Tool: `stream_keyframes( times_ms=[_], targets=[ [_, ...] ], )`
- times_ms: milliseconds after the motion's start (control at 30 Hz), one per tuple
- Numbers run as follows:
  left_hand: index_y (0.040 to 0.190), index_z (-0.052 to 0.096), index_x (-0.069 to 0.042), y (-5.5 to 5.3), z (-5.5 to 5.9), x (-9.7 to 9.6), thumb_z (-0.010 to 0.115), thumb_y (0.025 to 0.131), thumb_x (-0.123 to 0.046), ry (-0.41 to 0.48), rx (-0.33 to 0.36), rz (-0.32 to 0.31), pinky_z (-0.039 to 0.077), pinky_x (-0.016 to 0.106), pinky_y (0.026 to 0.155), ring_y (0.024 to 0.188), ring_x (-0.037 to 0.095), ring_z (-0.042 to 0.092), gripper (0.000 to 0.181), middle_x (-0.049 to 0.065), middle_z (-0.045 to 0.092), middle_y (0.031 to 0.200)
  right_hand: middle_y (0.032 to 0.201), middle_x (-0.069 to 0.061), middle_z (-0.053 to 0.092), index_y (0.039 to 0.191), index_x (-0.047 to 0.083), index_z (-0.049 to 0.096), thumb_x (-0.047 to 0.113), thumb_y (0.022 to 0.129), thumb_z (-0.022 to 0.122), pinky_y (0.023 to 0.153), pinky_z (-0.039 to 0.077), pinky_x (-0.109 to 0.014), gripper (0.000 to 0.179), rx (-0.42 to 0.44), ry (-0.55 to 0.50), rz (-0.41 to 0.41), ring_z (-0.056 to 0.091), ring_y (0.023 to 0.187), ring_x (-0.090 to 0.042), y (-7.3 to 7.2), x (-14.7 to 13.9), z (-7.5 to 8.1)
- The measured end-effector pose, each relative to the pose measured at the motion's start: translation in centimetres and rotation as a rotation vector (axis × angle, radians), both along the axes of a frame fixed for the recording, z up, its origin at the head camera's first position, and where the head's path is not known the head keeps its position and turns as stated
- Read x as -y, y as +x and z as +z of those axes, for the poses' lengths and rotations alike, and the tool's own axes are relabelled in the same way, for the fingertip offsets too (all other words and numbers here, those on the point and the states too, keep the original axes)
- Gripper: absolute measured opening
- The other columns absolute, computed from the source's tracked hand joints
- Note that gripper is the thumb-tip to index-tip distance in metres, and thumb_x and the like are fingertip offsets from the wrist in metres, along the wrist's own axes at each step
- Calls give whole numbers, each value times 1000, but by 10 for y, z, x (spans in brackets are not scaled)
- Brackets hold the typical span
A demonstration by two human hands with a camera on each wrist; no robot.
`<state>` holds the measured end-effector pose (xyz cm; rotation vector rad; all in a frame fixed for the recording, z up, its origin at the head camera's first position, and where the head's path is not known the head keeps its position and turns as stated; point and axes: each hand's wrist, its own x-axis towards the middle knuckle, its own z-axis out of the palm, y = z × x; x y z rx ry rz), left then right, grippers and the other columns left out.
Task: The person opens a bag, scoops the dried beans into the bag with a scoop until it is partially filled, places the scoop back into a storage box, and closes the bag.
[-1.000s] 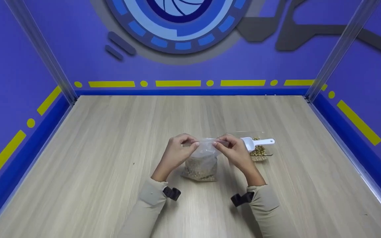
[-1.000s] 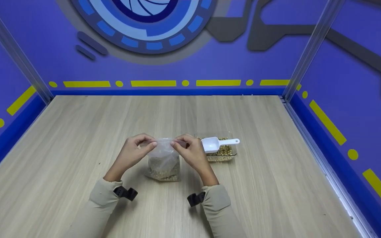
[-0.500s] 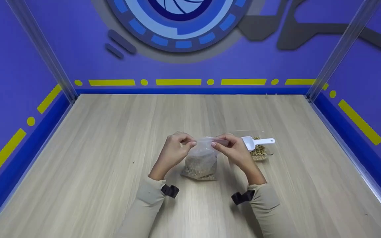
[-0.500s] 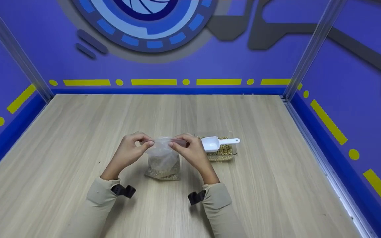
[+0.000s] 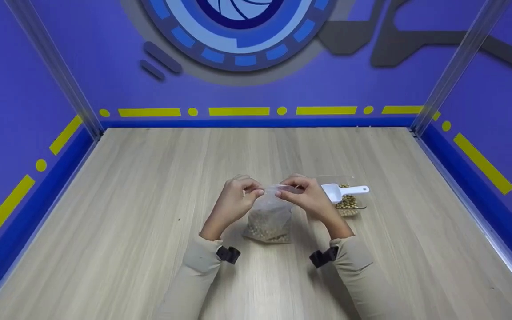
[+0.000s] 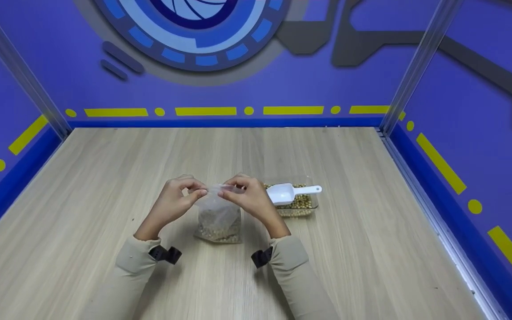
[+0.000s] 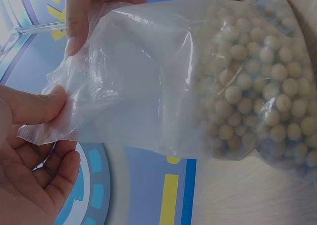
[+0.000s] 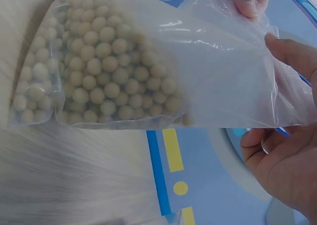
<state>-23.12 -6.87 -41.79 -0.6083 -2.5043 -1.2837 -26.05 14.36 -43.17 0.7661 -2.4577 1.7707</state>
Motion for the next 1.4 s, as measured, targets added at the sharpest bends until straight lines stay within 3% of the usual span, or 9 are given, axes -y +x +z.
stream_keyframes(
  times_ms=[200, 467, 733, 1000, 1133, 1400],
  targets=[
    [87, 72, -3, -1, 1, -1, 68, 87, -9, -20, -9, -12, 51, 38, 80, 84, 19, 60, 7, 6, 65, 84, 96, -14, 68, 91, -1, 73, 10, 82, 74, 87, 47, -25, 14, 4, 45, 19, 58, 88, -7, -1, 3, 5],
    [87, 72, -4, -2, 2, 0, 68, 87, -9, -36, -28, -24, 50, 37, 79, 84, 19, 59, 6, 6, 65, 85, 90, -16, 67, 86, -4, 71, 9, 83, 73, 78, 45, -22, 13, 15, 16, 29, 58, 82, -8, -2, 6, 4],
    [87, 72, -4, -3, 2, 0, 68, 87, -8, -45, -38, -21, 50, 39, 78, 84, 22, 59, 6, 7, 66, 85, 85, -15, 66, 82, -2, 71, 10, 83, 73, 75, 45, -21, 12, -33, 17, 34, 56, 79, -9, -2, 6, 5],
    [86, 72, -6, -3, 3, 1, 70, 86, -11, -54, -38, -9, 48, 37, 78, 84, 19, 58, 6, 5, 67, 84, 77, 1, 63, 81, 1, 73, 11, 82, 74, 59, 36, -18, 10, -40, 39, 2, 47, 65, -6, -2, 3, 6],
    [87, 72, -6, -3, 4, 2, 70, 86, -12, -57, -36, -4, 48, 37, 78, 84, 19, 58, 7, 5, 67, 84, 75, 1, 61, 80, 5, 74, 14, 83, 74, 56, 32, -19, 9, -78, 94, 3, 42, 60, -6, -2, 0, 9],
    [88, 72, -6, -3, 4, 3, 69, 87, -13, -63, -21, -3, 49, 40, 81, 87, 21, 59, 8, 6, 68, 88, 75, -6, 62, 80, 5, 74, 14, 84, 73, 59, 35, -20, 9, -167, 168, 1, 44, 63, -7, -3, -5, 12]
  ],
)
